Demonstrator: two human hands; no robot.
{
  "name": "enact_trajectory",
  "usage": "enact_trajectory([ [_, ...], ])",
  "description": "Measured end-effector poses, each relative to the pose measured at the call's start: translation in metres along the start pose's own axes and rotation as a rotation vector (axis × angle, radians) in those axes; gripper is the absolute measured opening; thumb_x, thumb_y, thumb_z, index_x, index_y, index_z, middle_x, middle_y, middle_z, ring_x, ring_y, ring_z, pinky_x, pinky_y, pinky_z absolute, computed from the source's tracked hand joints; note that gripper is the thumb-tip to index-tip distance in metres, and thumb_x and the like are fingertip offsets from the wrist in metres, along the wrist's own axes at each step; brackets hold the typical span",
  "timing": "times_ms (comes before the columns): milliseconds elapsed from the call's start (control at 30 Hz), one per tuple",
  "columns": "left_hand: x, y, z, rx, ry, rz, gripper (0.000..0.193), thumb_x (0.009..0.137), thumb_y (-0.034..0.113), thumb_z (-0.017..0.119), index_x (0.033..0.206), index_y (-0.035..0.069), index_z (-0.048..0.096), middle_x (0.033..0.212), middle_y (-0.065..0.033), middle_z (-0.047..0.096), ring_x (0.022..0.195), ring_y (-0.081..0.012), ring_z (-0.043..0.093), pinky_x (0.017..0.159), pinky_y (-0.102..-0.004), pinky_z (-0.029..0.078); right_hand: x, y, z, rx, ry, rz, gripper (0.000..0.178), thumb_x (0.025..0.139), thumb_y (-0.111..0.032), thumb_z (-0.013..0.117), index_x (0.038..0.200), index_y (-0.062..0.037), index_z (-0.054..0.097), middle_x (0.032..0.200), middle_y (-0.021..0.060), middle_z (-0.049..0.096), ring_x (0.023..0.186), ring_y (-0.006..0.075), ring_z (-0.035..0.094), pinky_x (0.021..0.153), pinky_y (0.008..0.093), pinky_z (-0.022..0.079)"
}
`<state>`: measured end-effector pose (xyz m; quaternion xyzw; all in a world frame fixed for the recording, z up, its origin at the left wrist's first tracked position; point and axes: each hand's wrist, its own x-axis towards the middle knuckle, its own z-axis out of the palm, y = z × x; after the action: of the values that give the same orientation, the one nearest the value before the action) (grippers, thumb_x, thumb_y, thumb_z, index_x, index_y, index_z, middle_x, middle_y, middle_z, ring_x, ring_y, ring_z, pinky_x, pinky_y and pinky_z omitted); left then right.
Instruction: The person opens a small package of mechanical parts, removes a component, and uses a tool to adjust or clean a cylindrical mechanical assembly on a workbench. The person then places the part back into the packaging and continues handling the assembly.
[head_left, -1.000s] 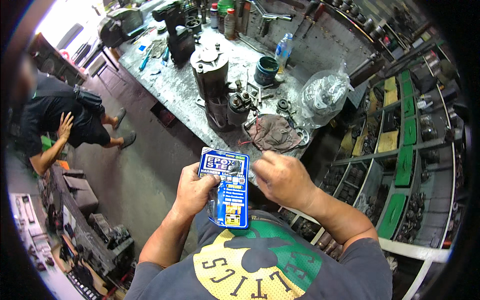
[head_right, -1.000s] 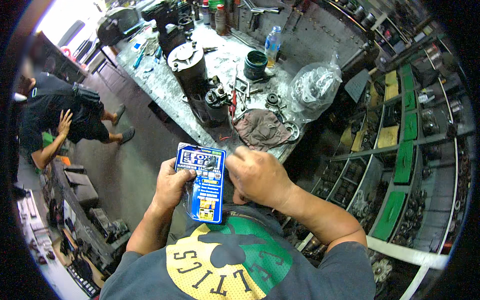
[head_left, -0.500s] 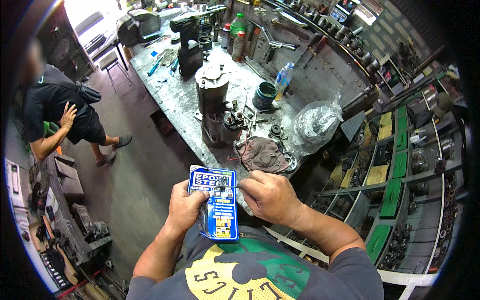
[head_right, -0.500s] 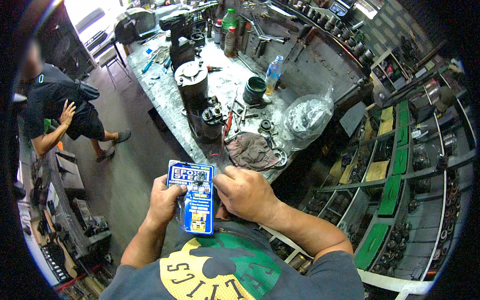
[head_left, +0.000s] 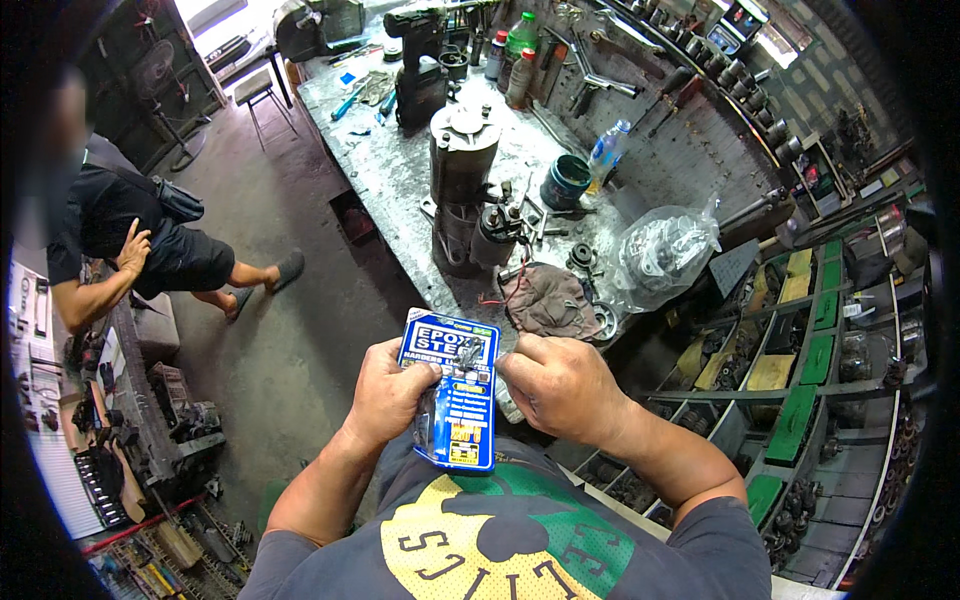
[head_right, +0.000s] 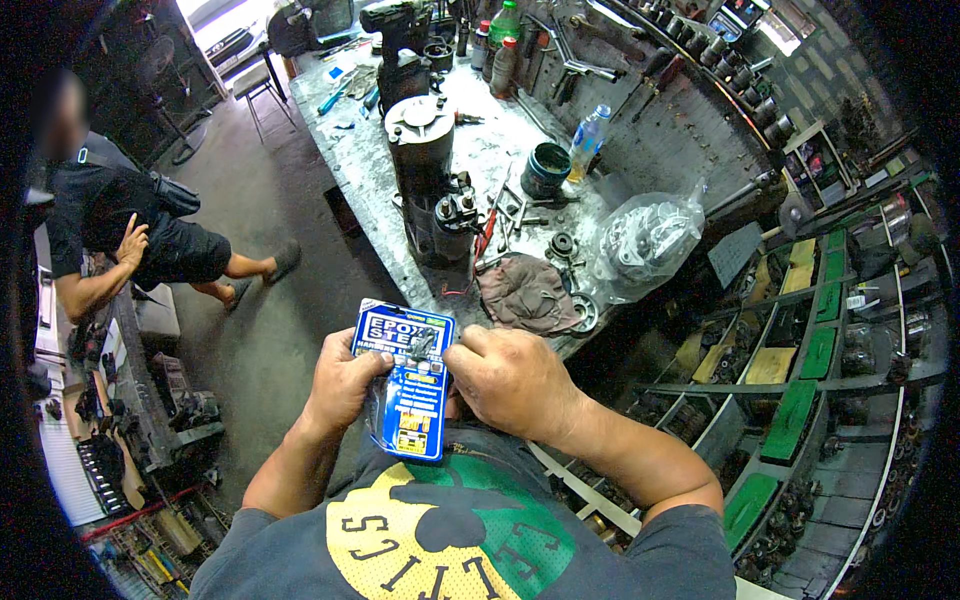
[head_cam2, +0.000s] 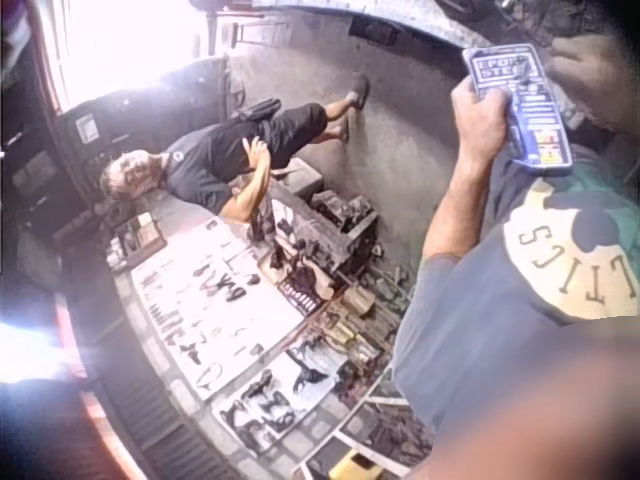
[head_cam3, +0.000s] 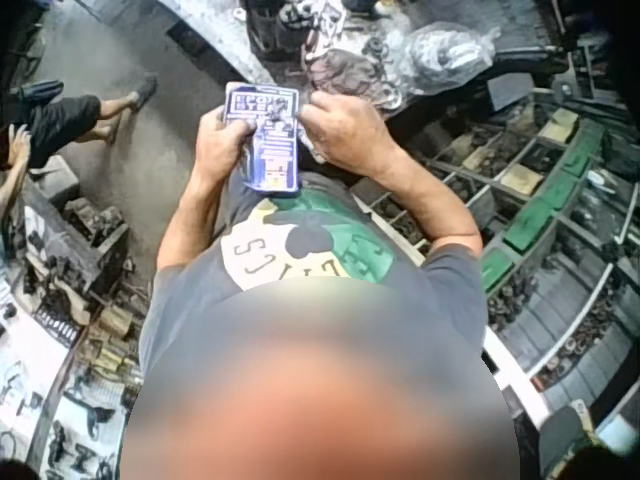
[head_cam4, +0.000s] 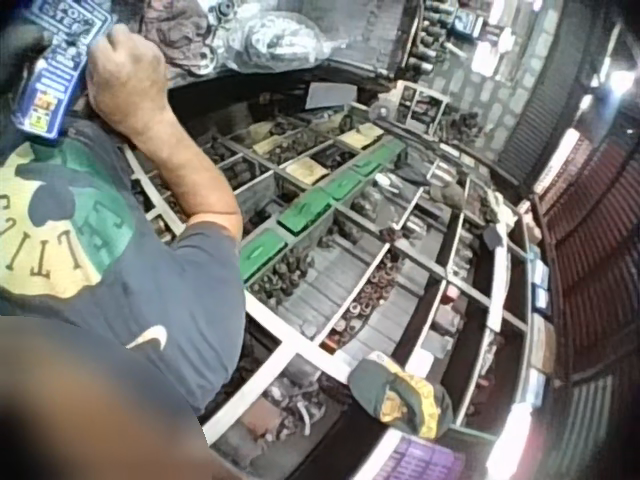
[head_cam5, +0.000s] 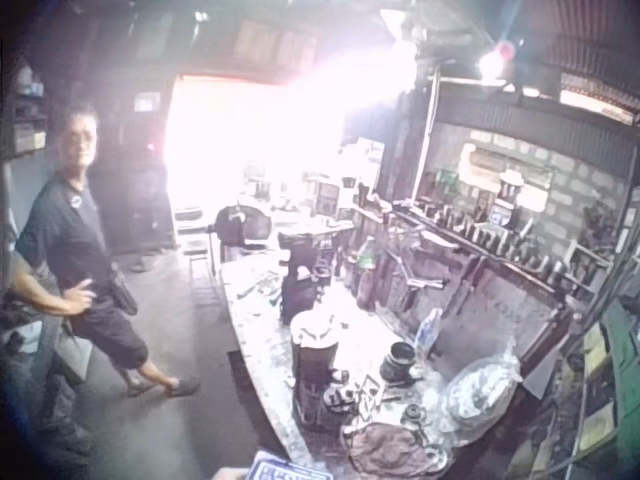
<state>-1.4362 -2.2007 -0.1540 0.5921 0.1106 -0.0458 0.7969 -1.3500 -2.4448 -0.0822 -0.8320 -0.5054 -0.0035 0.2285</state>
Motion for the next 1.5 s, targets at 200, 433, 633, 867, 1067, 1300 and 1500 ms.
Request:
enact_trajectory([
  [200,0.002,0.003,0.006,-0.009,0.006,0.016,0.022,0.095,0.002,0.064,0.109,-0.007,0.077,0.1,-0.0094,0.082,0.086,-0.0125,0.074,0.081,-0.0317,0.061,-0.007,0.001,-0.005,-0.005,0.045,0.113,0.016,0.089,-0.012,0.077,0.094,-0.0082,0.063,0.086,0.0123,0.059,0.076,0.0358,0.068,0.068,0.0478,0.058],
  [433,0.007,0.002,0.01,-0.01,-0.022,-0.018,0.023,0.095,0.003,0.064,0.11,-0.008,0.077,0.101,-0.0092,0.082,0.087,-0.012,0.074,0.082,-0.0312,0.061,-0.014,0.015,-0.002,0.023,0.131,0.17,0.025,0.088,0.001,0.075,0.112,-0.0014,0.069,0.093,0.0146,0.063,0.081,0.0371,0.069,0.069,0.0474,0.057],
  [633,0.011,-0.003,0.015,-0.031,-0.011,-0.017,0.023,0.094,0.002,0.064,0.11,-0.008,0.077,0.101,-0.0089,0.082,0.087,-0.0121,0.075,0.083,-0.0309,0.061,-0.02,0.007,0.007,0.095,0.113,0.136,0.028,0.087,0.003,0.074,0.115,-0.0006,0.071,0.092,0.0147,0.063,0.081,0.037,0.069,0.07,0.0471,0.058],
  [867,0.016,-0.006,0.02,-0.018,-0.029,-0.044,0.023,0.095,0.003,0.064,0.11,-0.007,0.078,0.101,-0.0101,0.082,0.087,-0.0126,0.075,0.083,-0.0306,0.061,-0.025,0.022,-0.006,0.055,0.038,0.107,0.016,0.089,-0.006,0.075,0.1,-0.0053,0.065,0.092,0.014,0.059,0.084,0.0369,0.069,0.075,0.0477,0.059],
  [1067,0.021,-0.009,0.027,-0.027,-0.054,-0.081,0.023,0.095,0.002,0.064,0.111,-0.008,0.077,0.101,-0.0101,0.082,0.087,-0.0125,0.075,0.083,-0.0307,0.061,-0.029,0.031,-0.006,-0.003,0.018,0.169,0.011,0.091,-0.009,0.071,0.098,-0.0064,0.063,0.093,0.0135,0.059,0.085,0.0354,0.068,0.076,0.048,0.058],
  [1300,0.03,-0.013,0.036,0.031,-0.106,-0.091,0.023,0.095,0.002,0.065,0.111,-0.008,0.077,0.101,-0.0095,0.082,0.087,-0.0126,0.074,0.083,-0.0311,0.061,-0.033,0.037,-0.009,0.028,0.015,0.139,0.012,0.091,-0.008,0.071,0.1,-0.0058,0.064,0.094,0.0134,0.06,0.088,0.0353,0.069,0.078,0.0476,0.058],
  [1500,0.034,-0.01,0.04,0.031,-0.11,-0.113,0.024,0.094,0.003,0.064,0.111,-0.007,0.077,0.101,-0.0087,0.081,0.088,-0.0121,0.073,0.083,-0.031,0.06,-0.032,0.039,-0.014,0.077,0.022,0.072,0.015,0.09,-0.007,0.073,0.103,-0.0056,0.066,0.094,0.0136,0.061,0.088,0.036,0.069,0.079,0.0479,0.058],
])
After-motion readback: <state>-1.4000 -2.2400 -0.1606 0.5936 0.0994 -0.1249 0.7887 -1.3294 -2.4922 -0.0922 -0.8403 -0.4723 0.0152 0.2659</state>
